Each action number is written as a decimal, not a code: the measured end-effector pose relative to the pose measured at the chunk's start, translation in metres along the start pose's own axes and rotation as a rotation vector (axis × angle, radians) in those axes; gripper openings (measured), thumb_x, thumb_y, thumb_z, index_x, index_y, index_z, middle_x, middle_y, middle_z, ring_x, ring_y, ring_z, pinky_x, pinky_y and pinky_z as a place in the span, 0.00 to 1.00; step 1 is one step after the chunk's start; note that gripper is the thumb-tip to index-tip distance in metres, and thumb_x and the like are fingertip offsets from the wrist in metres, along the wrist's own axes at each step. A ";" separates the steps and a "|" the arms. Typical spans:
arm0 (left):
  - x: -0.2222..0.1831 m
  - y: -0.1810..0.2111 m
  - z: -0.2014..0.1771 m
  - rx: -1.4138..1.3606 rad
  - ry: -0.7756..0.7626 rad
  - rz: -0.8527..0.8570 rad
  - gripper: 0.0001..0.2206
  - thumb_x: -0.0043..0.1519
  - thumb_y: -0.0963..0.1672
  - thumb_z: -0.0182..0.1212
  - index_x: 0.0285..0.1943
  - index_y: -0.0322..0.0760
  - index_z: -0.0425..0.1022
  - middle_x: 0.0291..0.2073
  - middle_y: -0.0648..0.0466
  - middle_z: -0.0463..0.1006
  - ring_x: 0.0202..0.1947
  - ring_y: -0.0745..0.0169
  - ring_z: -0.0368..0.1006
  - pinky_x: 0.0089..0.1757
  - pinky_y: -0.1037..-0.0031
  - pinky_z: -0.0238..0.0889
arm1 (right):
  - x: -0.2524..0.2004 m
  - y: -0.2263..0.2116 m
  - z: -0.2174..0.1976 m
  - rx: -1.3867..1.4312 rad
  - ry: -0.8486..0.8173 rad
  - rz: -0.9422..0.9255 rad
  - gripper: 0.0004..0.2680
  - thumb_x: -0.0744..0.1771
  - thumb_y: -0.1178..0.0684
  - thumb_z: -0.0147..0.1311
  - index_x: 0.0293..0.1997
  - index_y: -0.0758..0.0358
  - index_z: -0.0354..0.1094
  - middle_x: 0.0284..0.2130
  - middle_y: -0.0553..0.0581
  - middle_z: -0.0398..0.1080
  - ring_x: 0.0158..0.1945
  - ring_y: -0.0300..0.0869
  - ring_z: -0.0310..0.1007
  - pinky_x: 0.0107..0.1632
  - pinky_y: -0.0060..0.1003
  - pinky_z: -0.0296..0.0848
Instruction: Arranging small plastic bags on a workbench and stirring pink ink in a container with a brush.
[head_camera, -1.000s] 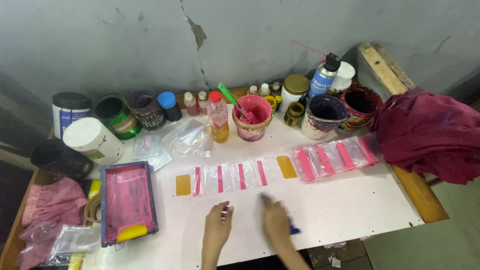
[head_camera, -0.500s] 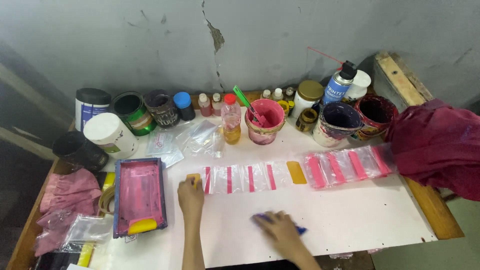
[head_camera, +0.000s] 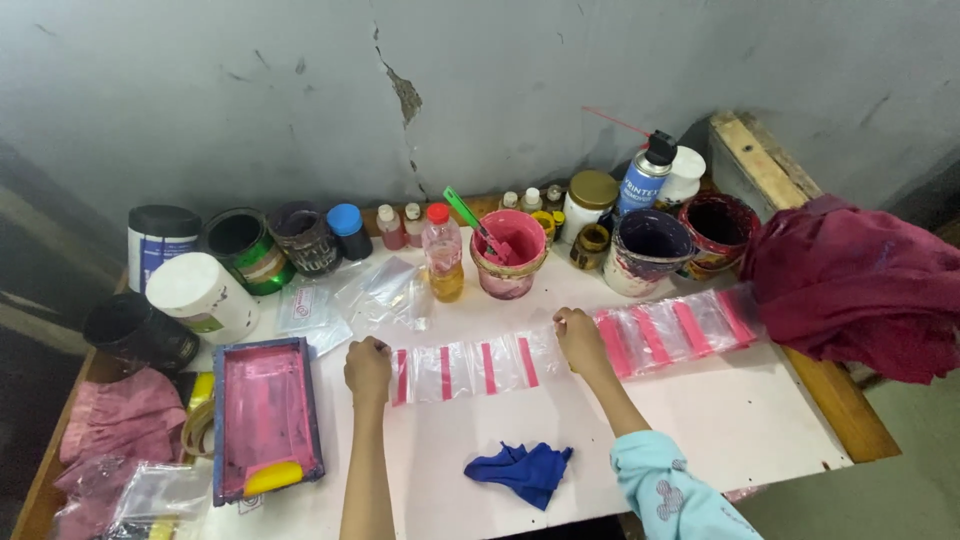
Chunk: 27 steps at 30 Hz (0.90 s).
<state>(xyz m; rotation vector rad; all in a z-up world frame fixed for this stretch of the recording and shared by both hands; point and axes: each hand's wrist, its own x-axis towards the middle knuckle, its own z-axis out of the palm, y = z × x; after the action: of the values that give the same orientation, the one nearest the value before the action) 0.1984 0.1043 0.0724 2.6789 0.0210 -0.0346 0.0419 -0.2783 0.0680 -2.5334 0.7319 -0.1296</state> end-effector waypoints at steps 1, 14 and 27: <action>0.001 0.001 -0.001 -0.002 0.006 -0.004 0.05 0.62 0.44 0.65 0.43 0.41 0.83 0.36 0.48 0.78 0.41 0.45 0.82 0.43 0.59 0.75 | 0.002 -0.003 -0.002 -0.001 0.000 -0.007 0.06 0.69 0.50 0.52 0.47 0.46 0.75 0.38 0.53 0.75 0.47 0.51 0.81 0.45 0.44 0.81; -0.004 0.008 -0.004 0.160 -0.022 0.102 0.07 0.64 0.44 0.63 0.43 0.37 0.83 0.38 0.46 0.79 0.43 0.46 0.80 0.46 0.61 0.71 | -0.007 -0.023 -0.003 -0.041 -0.110 -0.052 0.05 0.69 0.54 0.52 0.42 0.62 0.73 0.39 0.63 0.73 0.48 0.62 0.79 0.50 0.55 0.78; -0.037 0.042 -0.089 -0.285 -0.134 0.162 0.11 0.69 0.42 0.54 0.51 0.26 0.77 0.51 0.36 0.74 0.52 0.29 0.74 0.52 0.47 0.67 | -0.011 -0.007 -0.036 0.209 0.091 -0.092 0.03 0.70 0.57 0.49 0.45 0.64 0.67 0.40 0.64 0.68 0.52 0.66 0.74 0.52 0.56 0.75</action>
<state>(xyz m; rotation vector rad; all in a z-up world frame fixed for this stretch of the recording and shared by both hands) 0.1637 0.1063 0.1715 2.3801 -0.2170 -0.1486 0.0280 -0.2828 0.1033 -2.3731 0.6022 -0.3365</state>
